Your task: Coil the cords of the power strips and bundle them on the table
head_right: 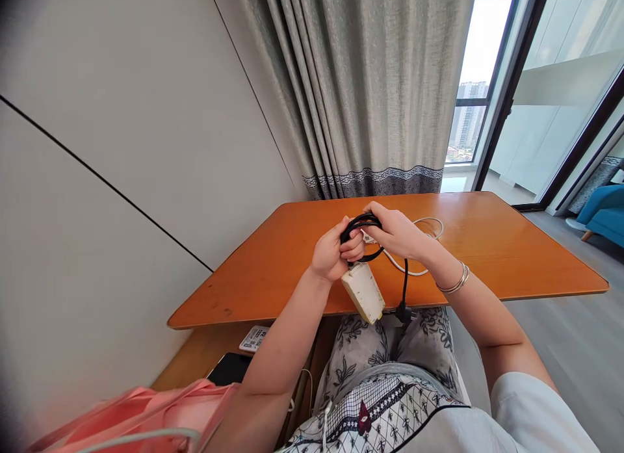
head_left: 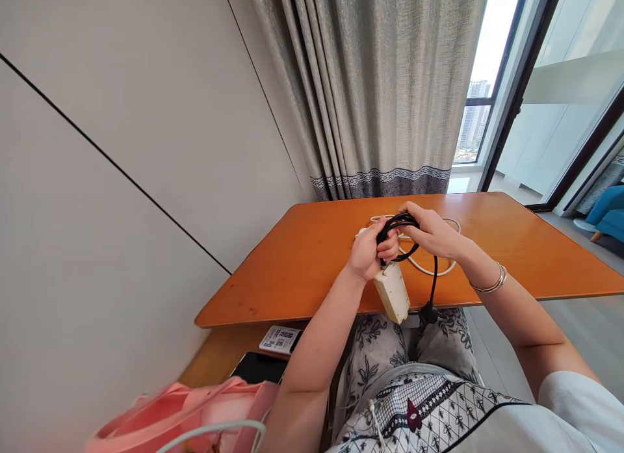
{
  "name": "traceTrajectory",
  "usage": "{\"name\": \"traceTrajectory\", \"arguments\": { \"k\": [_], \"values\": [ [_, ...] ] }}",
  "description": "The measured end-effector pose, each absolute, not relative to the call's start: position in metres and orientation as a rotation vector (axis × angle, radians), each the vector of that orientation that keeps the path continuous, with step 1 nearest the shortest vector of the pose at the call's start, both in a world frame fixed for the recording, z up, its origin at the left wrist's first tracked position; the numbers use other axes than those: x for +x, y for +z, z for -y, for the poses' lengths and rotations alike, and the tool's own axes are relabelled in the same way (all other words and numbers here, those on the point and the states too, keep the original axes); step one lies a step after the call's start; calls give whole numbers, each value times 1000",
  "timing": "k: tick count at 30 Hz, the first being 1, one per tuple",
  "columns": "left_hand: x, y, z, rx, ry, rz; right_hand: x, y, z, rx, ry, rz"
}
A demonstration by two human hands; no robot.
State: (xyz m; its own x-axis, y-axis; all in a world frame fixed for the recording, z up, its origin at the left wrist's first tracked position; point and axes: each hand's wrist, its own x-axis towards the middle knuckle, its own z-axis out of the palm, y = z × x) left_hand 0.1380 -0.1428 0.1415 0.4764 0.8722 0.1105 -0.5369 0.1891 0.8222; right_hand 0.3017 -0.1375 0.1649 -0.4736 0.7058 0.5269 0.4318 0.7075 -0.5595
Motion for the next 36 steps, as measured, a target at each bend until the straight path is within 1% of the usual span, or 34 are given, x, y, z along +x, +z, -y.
{"name": "traceTrajectory", "arguments": {
  "k": [4,5,7,12,16,19,30,33,36],
  "values": [
    [137,141,139,900,1094,-437,310,150,130,-606,908,1975],
    [137,141,138,893,1100,-440,311,147,129,-577,987,1932],
    [138,142,136,889,1104,-447,310,142,128,-567,1042,1861],
    [140,148,135,924,1117,-451,300,143,130,-622,887,1764],
    [141,150,133,977,1140,-452,296,145,126,-657,755,1787],
    [141,150,131,996,1164,-464,295,145,123,-671,716,1805],
    [140,152,129,1007,1121,-469,300,163,127,-755,433,2024],
    [138,153,129,997,1061,-463,300,160,128,-780,415,2052],
    [137,154,130,937,1053,-441,297,149,125,-792,278,1976]
  ]
}}
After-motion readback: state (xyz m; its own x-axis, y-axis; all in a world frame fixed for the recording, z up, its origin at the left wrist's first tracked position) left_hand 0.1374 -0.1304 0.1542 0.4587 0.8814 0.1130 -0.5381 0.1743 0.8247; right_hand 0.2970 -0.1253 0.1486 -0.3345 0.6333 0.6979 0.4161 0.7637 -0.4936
